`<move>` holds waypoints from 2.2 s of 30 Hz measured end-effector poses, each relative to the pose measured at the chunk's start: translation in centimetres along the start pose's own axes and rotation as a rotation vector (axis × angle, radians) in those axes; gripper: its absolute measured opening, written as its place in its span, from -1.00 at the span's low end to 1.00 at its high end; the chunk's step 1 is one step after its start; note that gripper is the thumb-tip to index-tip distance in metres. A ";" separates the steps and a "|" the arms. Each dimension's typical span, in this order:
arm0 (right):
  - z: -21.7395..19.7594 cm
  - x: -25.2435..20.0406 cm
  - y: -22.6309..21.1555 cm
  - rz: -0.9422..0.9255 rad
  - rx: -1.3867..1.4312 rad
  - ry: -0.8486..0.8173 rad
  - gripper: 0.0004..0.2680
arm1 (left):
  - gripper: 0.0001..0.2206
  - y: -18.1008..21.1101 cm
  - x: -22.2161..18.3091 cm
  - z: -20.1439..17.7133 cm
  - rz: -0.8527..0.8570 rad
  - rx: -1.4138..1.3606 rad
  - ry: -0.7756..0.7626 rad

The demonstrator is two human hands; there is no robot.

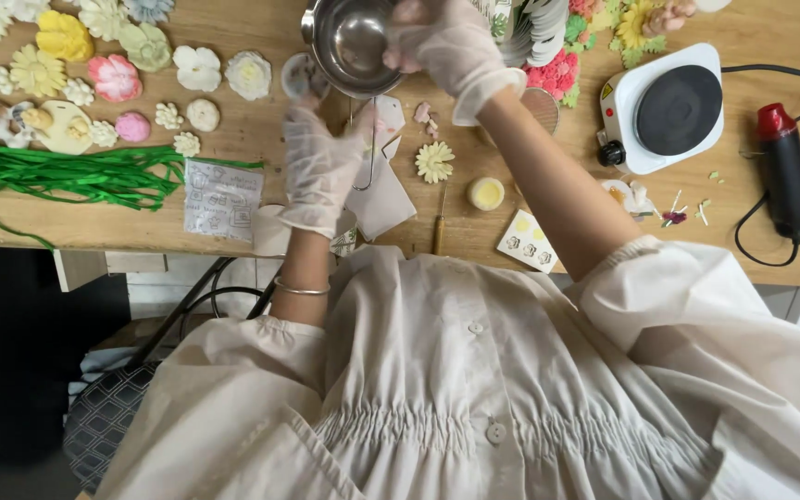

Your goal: The person is melting wax with a heat gun and arranging decorative wax flower elements.

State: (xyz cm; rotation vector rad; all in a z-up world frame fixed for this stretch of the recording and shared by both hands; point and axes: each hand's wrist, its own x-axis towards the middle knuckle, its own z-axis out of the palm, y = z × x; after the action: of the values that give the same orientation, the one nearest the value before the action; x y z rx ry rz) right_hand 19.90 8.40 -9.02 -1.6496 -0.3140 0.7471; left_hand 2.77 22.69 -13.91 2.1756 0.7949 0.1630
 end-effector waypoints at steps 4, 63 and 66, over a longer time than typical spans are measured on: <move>2.8 3.1 1.2 -0.056 -0.423 -0.098 -0.94 | -0.22 -4.7 -1.3 4.8 0.057 0.298 -0.080; -14.3 -29.4 6.0 0.122 0.256 0.743 -0.83 | -0.41 18.7 -11.4 10.5 0.738 -0.190 -0.565; -18.3 -29.6 3.3 0.114 -0.193 0.945 -0.88 | -0.55 17.6 -12.3 6.0 0.676 -0.270 -0.553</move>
State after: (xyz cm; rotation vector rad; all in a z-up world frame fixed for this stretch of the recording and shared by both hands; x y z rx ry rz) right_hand 8.41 -23.92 -2.39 -2.0223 0.3955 -0.0430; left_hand 3.73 3.01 -3.51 2.0006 -0.2709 -0.0020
